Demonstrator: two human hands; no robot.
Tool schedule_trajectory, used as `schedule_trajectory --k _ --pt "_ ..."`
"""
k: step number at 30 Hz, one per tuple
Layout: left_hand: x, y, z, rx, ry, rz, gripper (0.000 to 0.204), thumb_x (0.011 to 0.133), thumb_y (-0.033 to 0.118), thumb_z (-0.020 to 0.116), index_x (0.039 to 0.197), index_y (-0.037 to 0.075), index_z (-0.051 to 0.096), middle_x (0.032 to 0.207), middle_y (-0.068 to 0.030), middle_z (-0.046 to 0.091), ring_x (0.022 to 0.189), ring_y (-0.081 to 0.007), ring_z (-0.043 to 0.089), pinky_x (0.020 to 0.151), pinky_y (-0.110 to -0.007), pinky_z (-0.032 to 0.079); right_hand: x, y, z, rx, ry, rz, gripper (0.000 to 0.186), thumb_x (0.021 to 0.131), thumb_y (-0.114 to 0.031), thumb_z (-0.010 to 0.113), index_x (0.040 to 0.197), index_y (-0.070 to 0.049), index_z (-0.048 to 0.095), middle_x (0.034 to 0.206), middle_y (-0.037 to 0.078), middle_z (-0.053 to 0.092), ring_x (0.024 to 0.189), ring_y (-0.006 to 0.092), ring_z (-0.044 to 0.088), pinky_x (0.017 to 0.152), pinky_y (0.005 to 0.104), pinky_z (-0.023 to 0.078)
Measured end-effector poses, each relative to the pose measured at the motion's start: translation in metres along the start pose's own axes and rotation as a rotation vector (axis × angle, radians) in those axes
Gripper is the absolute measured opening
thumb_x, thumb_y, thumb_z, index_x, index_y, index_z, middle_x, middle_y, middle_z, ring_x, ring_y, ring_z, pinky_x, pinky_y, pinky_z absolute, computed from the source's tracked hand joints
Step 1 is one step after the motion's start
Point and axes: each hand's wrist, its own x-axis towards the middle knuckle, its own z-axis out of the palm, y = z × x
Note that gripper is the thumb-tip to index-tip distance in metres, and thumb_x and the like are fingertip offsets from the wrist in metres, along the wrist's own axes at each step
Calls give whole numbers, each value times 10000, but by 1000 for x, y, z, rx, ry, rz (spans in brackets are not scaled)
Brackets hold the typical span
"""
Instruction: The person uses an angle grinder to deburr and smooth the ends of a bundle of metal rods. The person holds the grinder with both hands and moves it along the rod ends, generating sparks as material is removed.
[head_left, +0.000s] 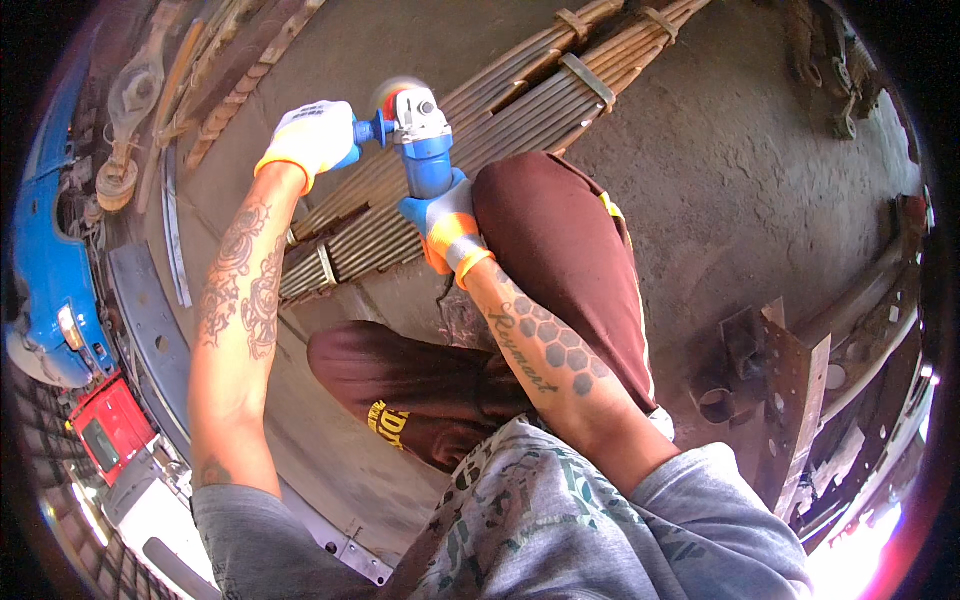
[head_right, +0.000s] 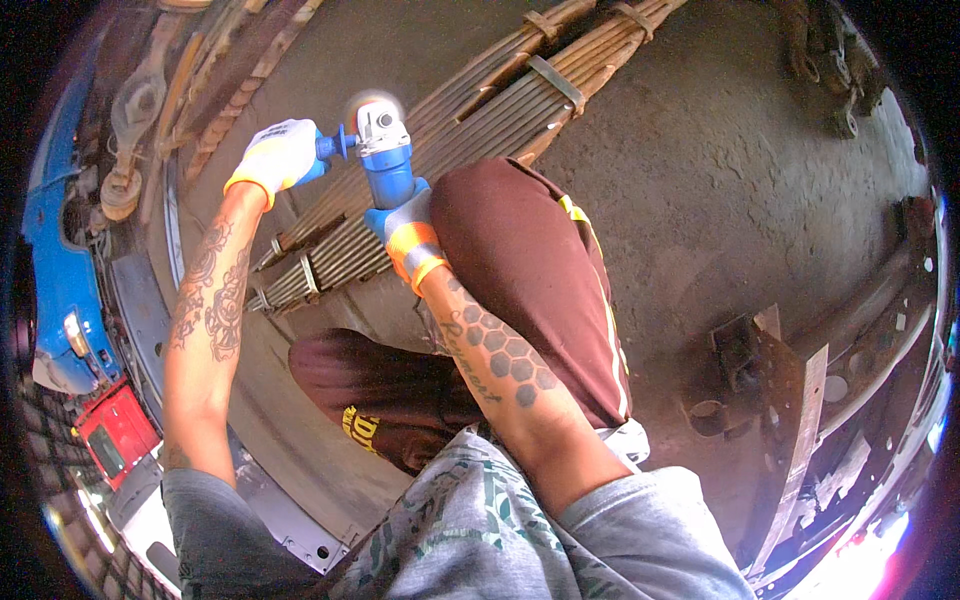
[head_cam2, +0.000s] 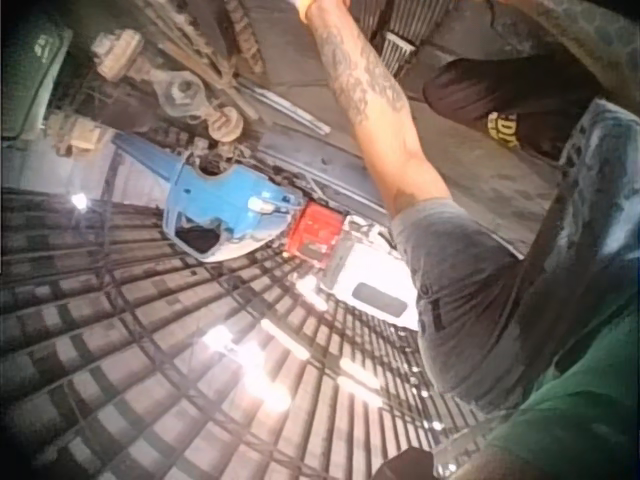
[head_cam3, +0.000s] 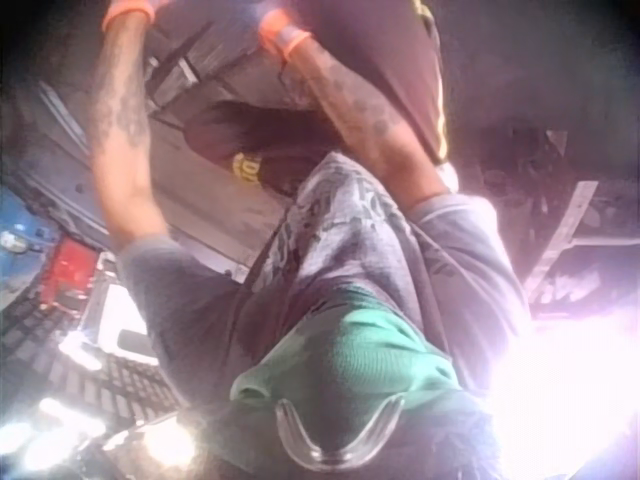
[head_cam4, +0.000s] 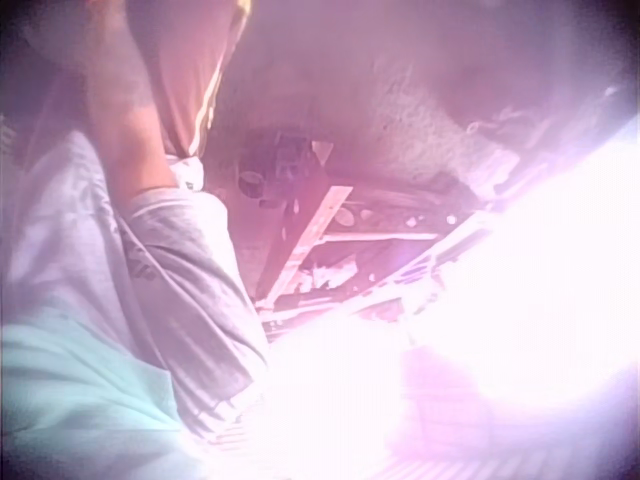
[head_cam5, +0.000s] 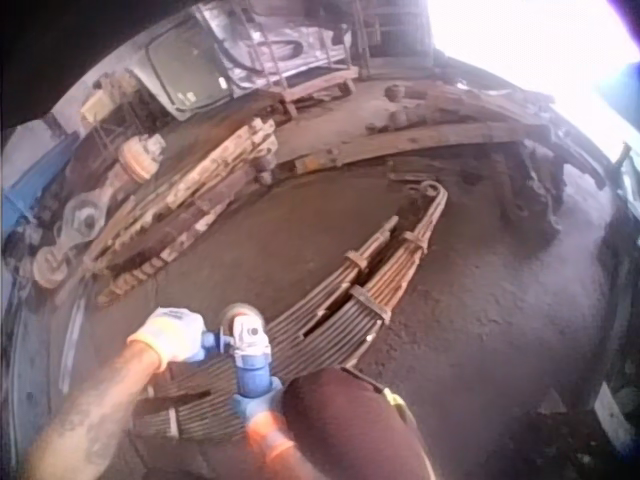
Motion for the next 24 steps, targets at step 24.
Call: schedule_trajectory --k 24 --pt "-81 -76 105 -146 -134 -313 351 863 243 734 1122 16 805 1133 -294 751 1095 -452 747 958 -507 587 -54 21 59 -343 -324 189 507 648 -240 919 1110 -97 767 1082 165 815 1029 349 788 924 450 611"
